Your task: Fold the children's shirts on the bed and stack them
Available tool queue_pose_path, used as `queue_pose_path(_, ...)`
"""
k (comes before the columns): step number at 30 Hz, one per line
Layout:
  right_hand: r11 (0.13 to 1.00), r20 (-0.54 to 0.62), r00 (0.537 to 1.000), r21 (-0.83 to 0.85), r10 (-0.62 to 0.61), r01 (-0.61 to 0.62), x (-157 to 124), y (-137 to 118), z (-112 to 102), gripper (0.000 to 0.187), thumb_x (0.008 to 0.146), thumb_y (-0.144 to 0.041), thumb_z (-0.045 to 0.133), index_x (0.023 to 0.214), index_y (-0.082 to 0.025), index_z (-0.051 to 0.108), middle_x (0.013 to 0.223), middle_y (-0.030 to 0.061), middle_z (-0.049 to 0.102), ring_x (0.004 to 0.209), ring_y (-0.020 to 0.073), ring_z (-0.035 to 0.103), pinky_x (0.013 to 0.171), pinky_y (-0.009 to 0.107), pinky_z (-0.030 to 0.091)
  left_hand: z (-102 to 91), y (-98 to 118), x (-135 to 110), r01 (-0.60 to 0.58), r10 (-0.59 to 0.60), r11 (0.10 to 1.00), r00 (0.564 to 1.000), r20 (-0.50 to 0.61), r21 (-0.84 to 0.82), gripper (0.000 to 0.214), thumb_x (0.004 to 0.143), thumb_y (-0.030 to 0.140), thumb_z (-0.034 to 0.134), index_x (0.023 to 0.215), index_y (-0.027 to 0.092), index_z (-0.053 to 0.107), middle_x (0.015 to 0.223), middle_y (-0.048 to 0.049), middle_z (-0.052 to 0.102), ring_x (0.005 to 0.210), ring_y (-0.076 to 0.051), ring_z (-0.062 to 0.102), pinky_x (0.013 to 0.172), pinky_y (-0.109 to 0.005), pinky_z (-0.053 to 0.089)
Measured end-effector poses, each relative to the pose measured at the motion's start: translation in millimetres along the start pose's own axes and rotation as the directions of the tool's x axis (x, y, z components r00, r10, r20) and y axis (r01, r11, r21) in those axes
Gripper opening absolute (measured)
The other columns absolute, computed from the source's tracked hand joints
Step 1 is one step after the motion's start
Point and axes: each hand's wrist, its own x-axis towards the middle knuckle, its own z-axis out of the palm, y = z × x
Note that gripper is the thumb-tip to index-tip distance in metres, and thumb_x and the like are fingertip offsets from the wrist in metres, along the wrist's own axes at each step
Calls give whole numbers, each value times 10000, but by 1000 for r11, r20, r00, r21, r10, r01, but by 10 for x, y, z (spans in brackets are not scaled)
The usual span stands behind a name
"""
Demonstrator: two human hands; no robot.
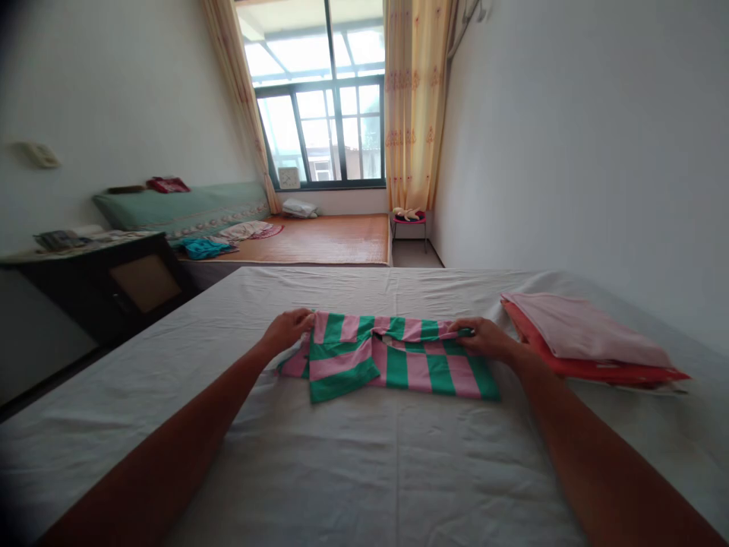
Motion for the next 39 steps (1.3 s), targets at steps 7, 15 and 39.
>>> queue_pose_path(7, 999, -35, 999, 38, -10, 11, -18, 82, -1, 328, 735, -425, 620, 942, -183, 705, 1016, 80, 700, 941, 273, 629, 830, 376, 509, 139, -15, 164, 135, -155, 963, 986, 68, 234, 598, 846, 556, 450, 1370, 268, 442, 1077, -87, 699, 997, -261, 642, 804, -337, 473)
queue_pose_path(15, 997, -31, 998, -50, -60, 59, -32, -37, -100, 252, 742, -369, 586, 883, -210, 721, 928, 73, 686, 898, 248, 613, 840, 364, 489, 235, -119, 650, 83, -84, 986, 996, 0, -146, 264, 796, 277, 542, 973, 223, 730, 942, -15, 740, 909, -189, 661, 788, -244, 502)
queue_pose_path(39, 617, 173, 779, -519, -602, 592, 296, -1627, 1141, 335, 915, -177, 467, 1214, -272, 585, 1274, 61, 591, 1160, 240, 490, 944, 412, 373, -113, -395, -31, -437, 524, 844, 795, 304, -312, 201, 792, 233, 598, 914, 268, 754, 1153, -37, 666, 1124, -204, 551, 1059, -341, 338)
